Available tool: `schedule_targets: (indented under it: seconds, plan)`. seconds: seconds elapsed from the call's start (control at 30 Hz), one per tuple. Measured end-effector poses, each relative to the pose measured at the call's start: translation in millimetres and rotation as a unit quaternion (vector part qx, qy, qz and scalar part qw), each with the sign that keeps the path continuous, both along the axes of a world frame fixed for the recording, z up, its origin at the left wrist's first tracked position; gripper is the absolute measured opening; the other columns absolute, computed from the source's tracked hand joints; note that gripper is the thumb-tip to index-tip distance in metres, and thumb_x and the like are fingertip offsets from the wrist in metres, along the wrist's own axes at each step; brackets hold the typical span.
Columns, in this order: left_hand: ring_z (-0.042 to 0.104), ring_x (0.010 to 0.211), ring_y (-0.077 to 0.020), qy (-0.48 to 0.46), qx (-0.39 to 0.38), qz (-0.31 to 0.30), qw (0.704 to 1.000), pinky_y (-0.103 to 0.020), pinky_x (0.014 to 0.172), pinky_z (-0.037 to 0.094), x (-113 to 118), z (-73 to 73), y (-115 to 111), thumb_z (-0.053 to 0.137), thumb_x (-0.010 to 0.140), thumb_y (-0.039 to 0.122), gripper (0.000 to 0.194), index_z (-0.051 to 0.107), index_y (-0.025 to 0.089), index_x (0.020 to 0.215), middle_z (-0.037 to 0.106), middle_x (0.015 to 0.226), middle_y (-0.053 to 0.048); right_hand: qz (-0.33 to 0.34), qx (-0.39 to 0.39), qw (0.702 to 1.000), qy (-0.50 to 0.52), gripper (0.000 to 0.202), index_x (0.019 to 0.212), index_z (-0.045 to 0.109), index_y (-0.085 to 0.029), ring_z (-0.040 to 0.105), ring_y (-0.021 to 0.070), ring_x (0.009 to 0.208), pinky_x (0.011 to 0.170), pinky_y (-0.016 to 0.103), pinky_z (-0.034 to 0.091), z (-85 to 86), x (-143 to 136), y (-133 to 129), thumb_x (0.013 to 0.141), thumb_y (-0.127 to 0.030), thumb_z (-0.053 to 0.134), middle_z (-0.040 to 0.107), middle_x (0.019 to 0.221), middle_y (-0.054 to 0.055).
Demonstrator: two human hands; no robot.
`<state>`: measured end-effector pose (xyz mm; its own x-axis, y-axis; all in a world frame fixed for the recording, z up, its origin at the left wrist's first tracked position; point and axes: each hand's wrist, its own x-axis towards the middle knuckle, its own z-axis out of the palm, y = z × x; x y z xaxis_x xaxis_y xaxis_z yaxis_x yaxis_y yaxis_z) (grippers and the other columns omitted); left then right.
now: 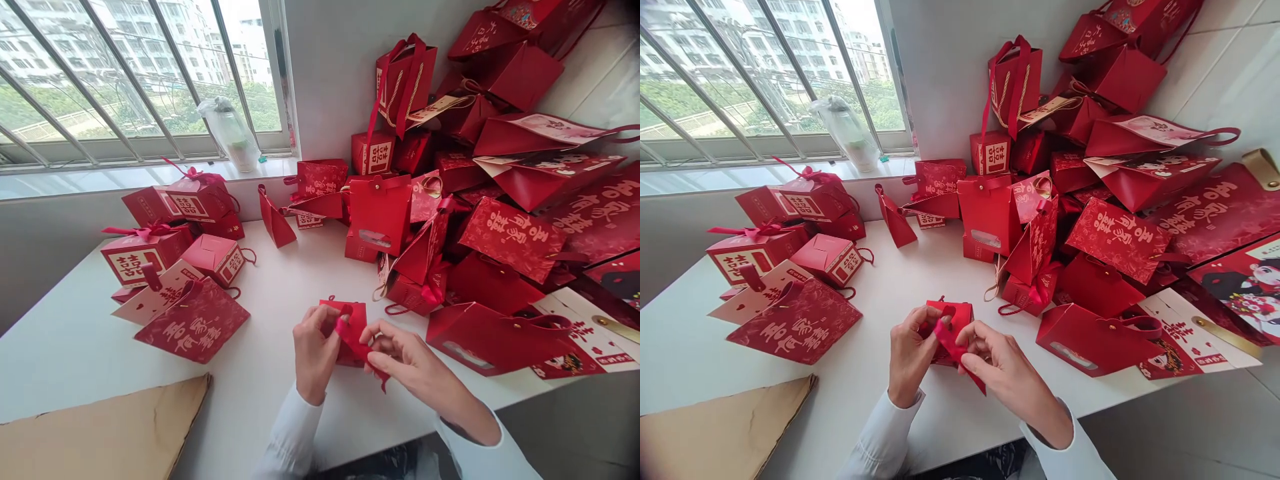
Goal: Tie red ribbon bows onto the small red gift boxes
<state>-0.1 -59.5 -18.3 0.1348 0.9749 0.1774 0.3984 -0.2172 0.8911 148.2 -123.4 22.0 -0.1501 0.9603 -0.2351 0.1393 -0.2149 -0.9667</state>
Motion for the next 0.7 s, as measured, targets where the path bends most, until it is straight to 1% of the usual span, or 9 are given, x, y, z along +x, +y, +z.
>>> schedule_targets:
  seconds: [0.07,0.17,0.27,0.37,0.43,0.5,0.6,0.7]
  plan:
    - [0.057,0.062,-0.0107,0.005,0.012,0.001,1.0,-0.022,0.06,0.046,2,-0.7,0,0.058,0.079,0.024,0.009,0.062,0.019,0.073,0.063,0.076,0.0,-0.03,-0.004,0.999,-0.043,0.016,0.097,0.053,-0.023,0.051,0.0112,0.054,0.048,0.021,0.036,-3.5,6,4,0.084,-0.031,0.052,0.06,0.065,-0.003]
    - [0.058,0.064,-0.0114,0.013,0.017,0.0,1.0,-0.023,0.061,0.047,3,-0.5,-1,0.058,0.079,0.024,0.007,0.064,0.02,0.076,0.064,0.079,0.0,-0.072,0.028,0.992,-0.097,0.021,0.099,0.054,-0.024,0.051,0.0113,0.052,0.05,0.022,0.037,-3.9,1,16,0.08,-0.035,0.058,0.058,0.06,-0.006]
    - [0.059,0.066,-0.0116,0.022,0.009,0.007,1.0,-0.023,0.062,0.046,2,-0.3,-1,0.057,0.079,0.024,0.008,0.064,0.021,0.078,0.064,0.081,0.0,-0.077,0.043,0.991,-0.1,0.018,0.087,0.056,-0.023,0.051,0.0119,0.051,0.051,0.022,0.038,-3.1,-8,28,0.076,-0.036,0.062,0.057,0.056,-0.006]
    - [0.059,0.066,-0.0116,0.013,0.001,0.012,1.0,-0.023,0.062,0.047,0,-1.7,0,0.058,0.079,0.023,0.006,0.064,0.021,0.079,0.066,0.081,0.0,-0.091,0.039,0.992,-0.083,0.014,0.074,0.055,-0.021,0.052,0.0126,0.052,0.051,0.023,0.04,-6.4,-12,31,0.077,-0.035,0.059,0.058,0.057,-0.004]
    - [0.059,0.066,-0.0116,-0.002,0.0,0.004,1.0,-0.023,0.062,0.047,-1,-3.2,1,0.057,0.079,0.024,0.007,0.063,0.021,0.079,0.066,0.08,0.0,-0.093,0.04,0.99,-0.099,0.014,0.071,0.055,-0.021,0.054,0.0136,0.054,0.053,0.024,0.041,-9.8,-13,31,0.078,-0.033,0.056,0.059,0.06,-0.002]
    - [0.06,0.066,-0.012,-0.012,0.004,-0.009,1.0,-0.023,0.063,0.048,-1,-4.5,1,0.056,0.081,0.027,0.01,0.063,0.02,0.08,0.066,0.079,0.0,-0.105,0.054,0.978,-0.172,0.014,0.069,0.056,-0.021,0.053,0.0146,0.056,0.054,0.025,0.039,-12.2,-15,31,0.078,-0.031,0.055,0.061,0.062,-0.001]
    - [0.061,0.07,-0.0135,0.002,0.019,-0.019,1.0,-0.025,0.066,0.048,-1,-4.5,0,0.056,0.082,0.028,0.011,0.063,0.021,0.08,0.066,0.081,-0.001,-0.124,0.089,0.939,-0.307,0.012,0.066,0.055,-0.022,0.053,0.0172,0.064,0.058,0.026,0.036,-13.1,-21,34,0.077,-0.027,0.054,0.062,0.065,0.0]
    - [0.062,0.074,-0.0144,0.032,0.032,-0.033,0.998,-0.025,0.068,0.048,-3,-2.1,1,0.054,0.083,0.023,0.009,0.063,0.021,0.082,0.066,0.083,0.0,-0.12,0.11,0.917,-0.365,0.012,0.064,0.053,-0.022,0.052,0.019,0.072,0.061,0.027,0.034,-13.5,-27,37,0.076,-0.021,0.054,0.062,0.067,0.0]
